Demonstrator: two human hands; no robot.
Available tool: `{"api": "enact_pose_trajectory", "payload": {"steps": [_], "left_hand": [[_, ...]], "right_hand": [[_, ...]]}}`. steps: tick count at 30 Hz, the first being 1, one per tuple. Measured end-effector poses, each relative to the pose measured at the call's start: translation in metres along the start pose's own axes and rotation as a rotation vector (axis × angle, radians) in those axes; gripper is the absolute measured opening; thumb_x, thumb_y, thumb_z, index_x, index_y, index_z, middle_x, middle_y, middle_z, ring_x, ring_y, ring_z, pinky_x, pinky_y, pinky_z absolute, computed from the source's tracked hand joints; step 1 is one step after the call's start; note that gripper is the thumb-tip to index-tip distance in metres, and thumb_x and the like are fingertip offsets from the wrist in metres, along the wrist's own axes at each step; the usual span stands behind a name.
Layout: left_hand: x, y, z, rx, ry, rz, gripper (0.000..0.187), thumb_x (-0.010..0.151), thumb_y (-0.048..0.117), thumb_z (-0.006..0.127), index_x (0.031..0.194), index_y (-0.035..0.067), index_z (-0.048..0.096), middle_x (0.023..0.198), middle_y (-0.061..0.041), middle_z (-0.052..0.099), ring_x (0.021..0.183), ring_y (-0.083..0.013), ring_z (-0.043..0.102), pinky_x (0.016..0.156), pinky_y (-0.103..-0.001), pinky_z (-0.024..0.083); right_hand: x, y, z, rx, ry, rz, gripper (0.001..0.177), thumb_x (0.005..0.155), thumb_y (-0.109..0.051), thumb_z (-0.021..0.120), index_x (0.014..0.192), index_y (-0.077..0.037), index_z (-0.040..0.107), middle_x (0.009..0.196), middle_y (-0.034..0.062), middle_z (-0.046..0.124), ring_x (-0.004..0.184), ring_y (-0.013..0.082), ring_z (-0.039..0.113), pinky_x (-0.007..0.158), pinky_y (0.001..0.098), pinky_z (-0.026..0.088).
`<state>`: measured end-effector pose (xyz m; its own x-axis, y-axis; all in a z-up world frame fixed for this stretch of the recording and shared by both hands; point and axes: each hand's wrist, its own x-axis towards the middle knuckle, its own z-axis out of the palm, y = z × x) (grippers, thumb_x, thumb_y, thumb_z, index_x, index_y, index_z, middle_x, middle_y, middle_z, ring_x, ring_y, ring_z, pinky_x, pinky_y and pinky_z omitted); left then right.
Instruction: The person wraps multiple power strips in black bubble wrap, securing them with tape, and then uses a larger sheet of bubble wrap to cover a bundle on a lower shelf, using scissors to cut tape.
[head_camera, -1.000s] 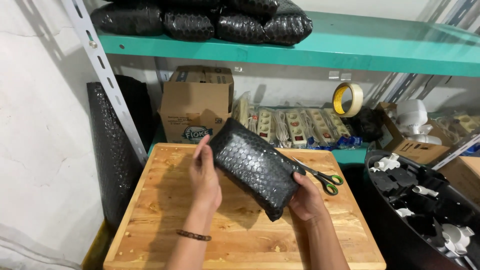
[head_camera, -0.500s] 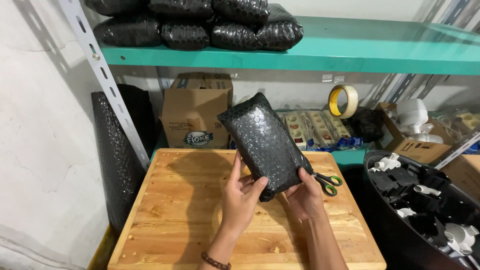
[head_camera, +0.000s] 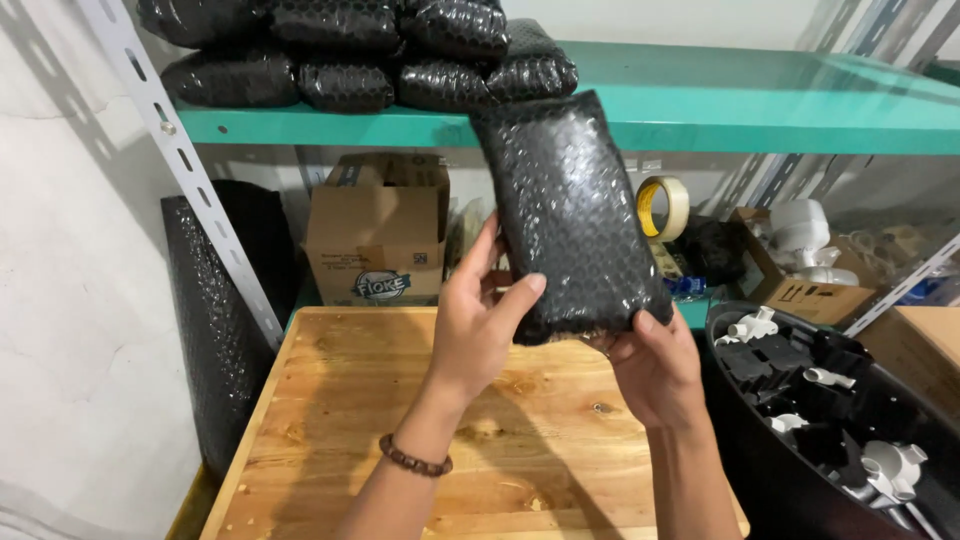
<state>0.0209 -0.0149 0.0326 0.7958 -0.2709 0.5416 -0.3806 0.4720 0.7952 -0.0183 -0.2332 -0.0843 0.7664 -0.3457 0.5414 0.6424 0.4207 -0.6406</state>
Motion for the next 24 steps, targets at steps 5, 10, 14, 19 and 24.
{"api": "enact_pose_trajectory", "payload": {"steps": [5,10,14,19,24], "left_hand": [[0.024,0.0,0.014,-0.042,0.083,-0.019,0.084,0.079,0.019,0.083,0.148,-0.005,0.043,0.135,-0.024,0.062,0.093,-0.0177,0.07,0.079,-0.029,0.062],[0.04,0.006,0.034,-0.078,0.158,-0.081,0.064,0.075,0.027,0.089,0.126,-0.002,0.064,0.118,-0.017,0.069,0.092,-0.0224,0.075,0.073,-0.03,0.066],[0.045,0.028,0.045,-0.056,0.089,-0.06,0.07,0.076,0.029,0.086,0.134,-0.002,0.061,0.129,-0.023,0.064,0.107,-0.0323,0.073,0.085,-0.037,0.064],[0.06,0.037,0.06,-0.025,0.029,-0.023,0.081,0.075,0.03,0.084,0.145,0.002,0.054,0.141,-0.031,0.056,0.106,-0.035,0.072,0.087,-0.036,0.064],[0.097,0.03,0.064,0.232,0.101,0.068,0.066,0.078,0.03,0.08,0.138,0.01,0.061,0.137,-0.023,0.064,0.102,-0.0362,0.075,0.08,-0.034,0.065]], "right_hand": [[0.015,-0.06,0.091,-0.008,0.093,-0.063,0.019,0.094,-0.014,0.063,0.112,-0.007,0.066,0.099,0.0159,0.077,0.09,0.0298,0.079,0.089,0.0425,0.063],[0.036,-0.077,0.091,0.0,0.092,-0.093,0.017,0.097,-0.017,0.061,0.11,-0.008,0.068,0.099,0.0163,0.077,0.092,0.0307,0.079,0.09,0.0418,0.064],[0.06,-0.091,0.09,-0.034,0.122,-0.082,0.016,0.098,-0.021,0.063,0.108,-0.011,0.069,0.099,0.0124,0.077,0.093,0.0257,0.078,0.093,0.0396,0.065],[0.094,-0.109,0.102,-0.04,0.155,-0.014,0.018,0.095,-0.028,0.068,0.099,-0.011,0.073,0.095,0.0075,0.077,0.092,0.0178,0.077,0.095,0.0313,0.065],[0.124,-0.122,0.116,-0.072,0.182,0.039,0.022,0.092,-0.03,0.071,0.096,-0.009,0.071,0.09,0.0057,0.077,0.088,0.0145,0.076,0.092,0.0284,0.066]]}}
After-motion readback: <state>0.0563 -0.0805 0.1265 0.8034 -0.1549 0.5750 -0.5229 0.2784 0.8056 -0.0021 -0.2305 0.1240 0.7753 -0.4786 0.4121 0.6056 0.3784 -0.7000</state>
